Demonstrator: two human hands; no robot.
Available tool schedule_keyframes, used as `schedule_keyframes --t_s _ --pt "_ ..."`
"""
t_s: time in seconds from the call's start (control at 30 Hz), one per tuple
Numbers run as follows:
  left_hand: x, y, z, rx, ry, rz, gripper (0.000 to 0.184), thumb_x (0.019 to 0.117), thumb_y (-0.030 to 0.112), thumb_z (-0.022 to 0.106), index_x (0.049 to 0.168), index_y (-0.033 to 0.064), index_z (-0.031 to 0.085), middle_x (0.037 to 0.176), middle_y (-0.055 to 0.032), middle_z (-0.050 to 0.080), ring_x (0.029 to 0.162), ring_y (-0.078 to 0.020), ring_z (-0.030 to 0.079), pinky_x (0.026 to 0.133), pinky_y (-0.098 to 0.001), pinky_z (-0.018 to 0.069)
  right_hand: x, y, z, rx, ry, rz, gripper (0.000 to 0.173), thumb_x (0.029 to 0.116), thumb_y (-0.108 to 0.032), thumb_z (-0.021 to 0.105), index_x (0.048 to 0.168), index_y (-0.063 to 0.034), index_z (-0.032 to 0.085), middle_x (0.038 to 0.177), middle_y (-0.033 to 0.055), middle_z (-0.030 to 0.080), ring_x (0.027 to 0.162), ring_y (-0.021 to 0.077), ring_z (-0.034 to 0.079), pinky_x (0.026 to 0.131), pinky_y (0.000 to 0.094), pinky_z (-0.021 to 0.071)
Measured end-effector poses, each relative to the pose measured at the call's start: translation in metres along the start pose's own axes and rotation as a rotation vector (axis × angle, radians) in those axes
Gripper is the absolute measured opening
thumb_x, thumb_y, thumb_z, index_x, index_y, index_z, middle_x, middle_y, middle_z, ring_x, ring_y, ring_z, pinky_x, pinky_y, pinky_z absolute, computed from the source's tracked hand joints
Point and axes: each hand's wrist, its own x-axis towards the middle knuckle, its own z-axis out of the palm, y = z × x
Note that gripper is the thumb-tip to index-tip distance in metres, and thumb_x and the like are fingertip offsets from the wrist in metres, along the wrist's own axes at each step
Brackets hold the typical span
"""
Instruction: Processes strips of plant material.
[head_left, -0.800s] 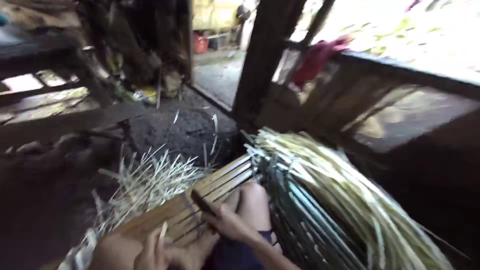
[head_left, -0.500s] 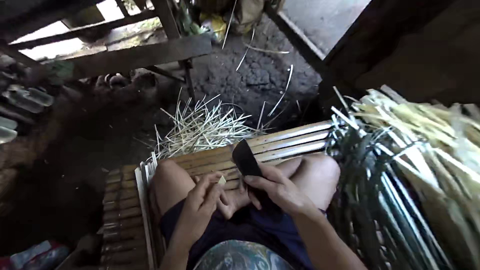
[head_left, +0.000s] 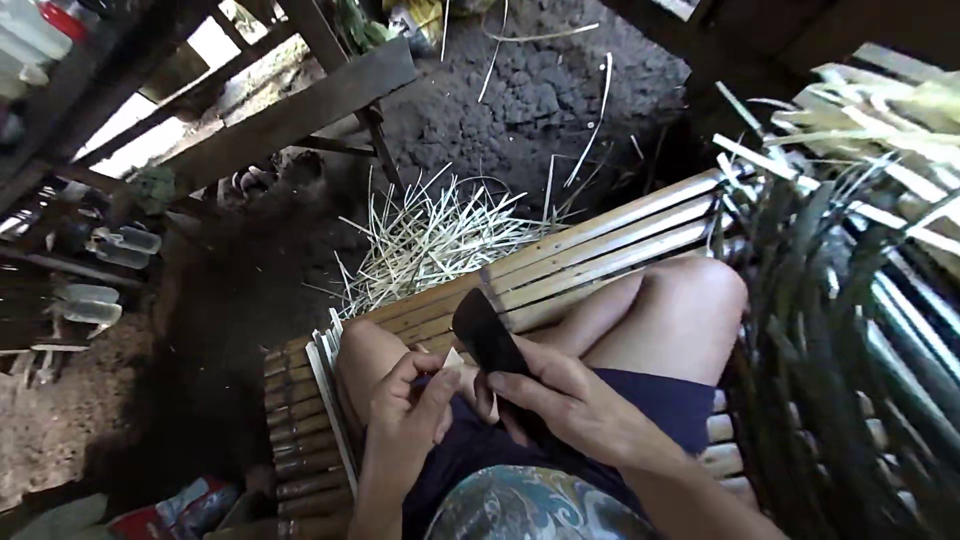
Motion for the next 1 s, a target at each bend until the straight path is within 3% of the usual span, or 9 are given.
schedule_keyframes --t_s 0.23,1.0 --pt "0.000 0.001 0.000 -0.035 -0.038 -0.015 0.009 0.1009 0.008 0.058 0.097 0.0055 0.066 0.070 0.0053 0.064 0.050 0.0041 0.053 0.045 -0.0117 0.0457 -0.003 0.000 0.002 0.020 -0.010 -0.075 0.018 0.1066 -0.016 0.042 0.107 -0.0105 0.060 0.084 -0.0082 0.066 0.057 -0.0038 0.057 0.051 0.0127 0.0499" --pt "-0.007 -0.003 0.001 -0.050 0.003 0.096 0.010 0.1010 0.013 0.062 0.097 0.0060 0.067 0.072 0.0026 0.066 0.051 0.0028 0.054 0.045 -0.0126 0.0468 0.002 -0.005 0.003 -0.060 -0.097 -0.102 0.017 0.1082 -0.015 0.041 0.114 -0.0065 0.055 0.080 -0.0065 0.063 0.058 -0.0042 0.056 0.052 0.0116 0.0497"
